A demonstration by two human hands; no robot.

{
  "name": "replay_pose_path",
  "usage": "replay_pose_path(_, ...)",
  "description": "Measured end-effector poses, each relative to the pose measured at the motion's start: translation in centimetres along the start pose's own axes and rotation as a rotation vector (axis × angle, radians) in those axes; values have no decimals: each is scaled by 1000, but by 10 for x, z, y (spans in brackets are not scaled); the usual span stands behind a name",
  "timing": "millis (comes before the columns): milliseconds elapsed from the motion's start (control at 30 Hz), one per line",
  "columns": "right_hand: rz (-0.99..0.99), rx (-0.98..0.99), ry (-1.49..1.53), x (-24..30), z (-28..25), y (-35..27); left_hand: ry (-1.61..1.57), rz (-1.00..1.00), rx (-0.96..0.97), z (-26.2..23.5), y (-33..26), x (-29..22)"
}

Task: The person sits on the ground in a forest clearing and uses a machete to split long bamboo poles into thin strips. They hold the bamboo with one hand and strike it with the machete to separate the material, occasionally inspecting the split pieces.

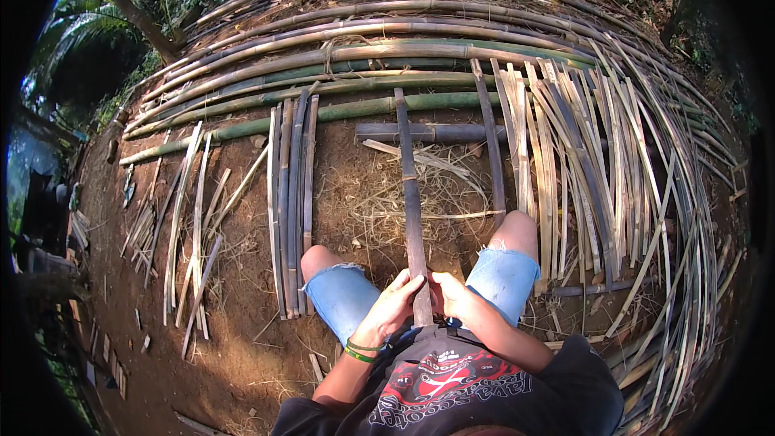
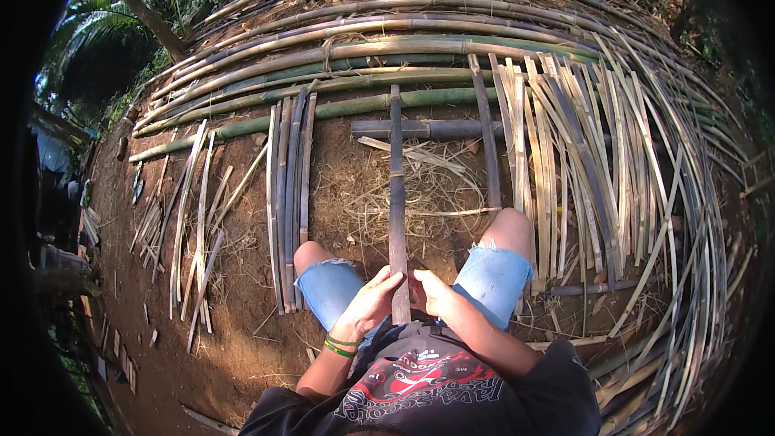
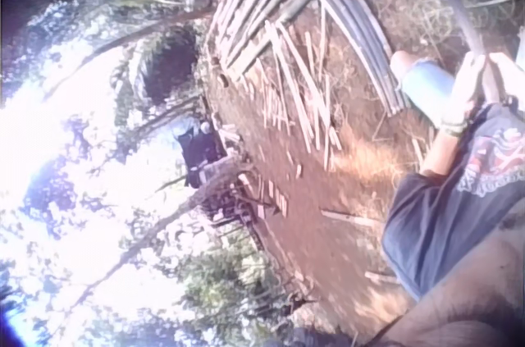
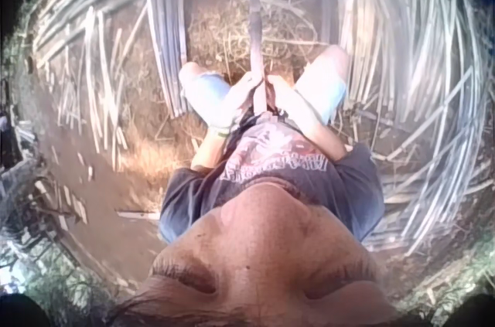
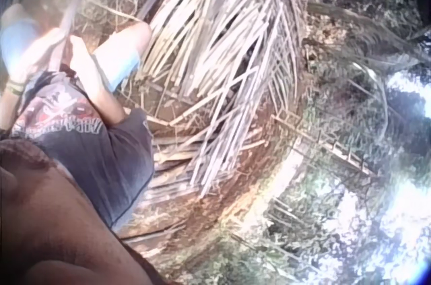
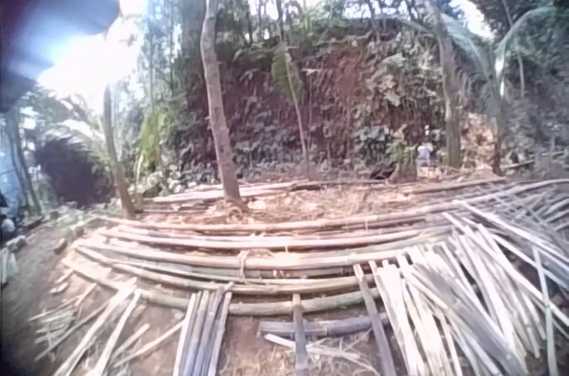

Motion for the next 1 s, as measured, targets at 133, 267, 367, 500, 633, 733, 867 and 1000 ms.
replay_pose_path(133,34,152,14,-4,3,-12,10,-129,8,6,-15,10)
replay_pose_path(267,70,195,66,-6,-17,-8,148,-22,-126,-8,-16,10)
replay_pose_path(367,68,160,98,11,-7,-36,50,92,-163,-45,-11,14)
replay_pose_path(500,94,133,-2,23,-27,-48,168,419,-363,-36,-32,-20)
replay_pose_path(633,84,88,-12,26,-43,-57,-8,517,7,-33,-47,-52)
replay_pose_path(733,79,101,72,30,-47,-57,171,727,73,-32,-56,-88)
replay_pose_path(867,52,116,-25,23,-53,-55,416,917,-62,-22,-62,-146)
replay_pose_path(1000,89,12,-22,13,-49,-64,1029,1440,-245,16,-79,-222)
Point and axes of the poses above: each hand's wrist, its own y-axis towards the middle knuckle, its own z-axis out of the palm, x = y × z, the point moved 7 cm from there along y, towards the middle knuckle, and after that the axes turned 1 degree about -x, right-handed, at the moved point
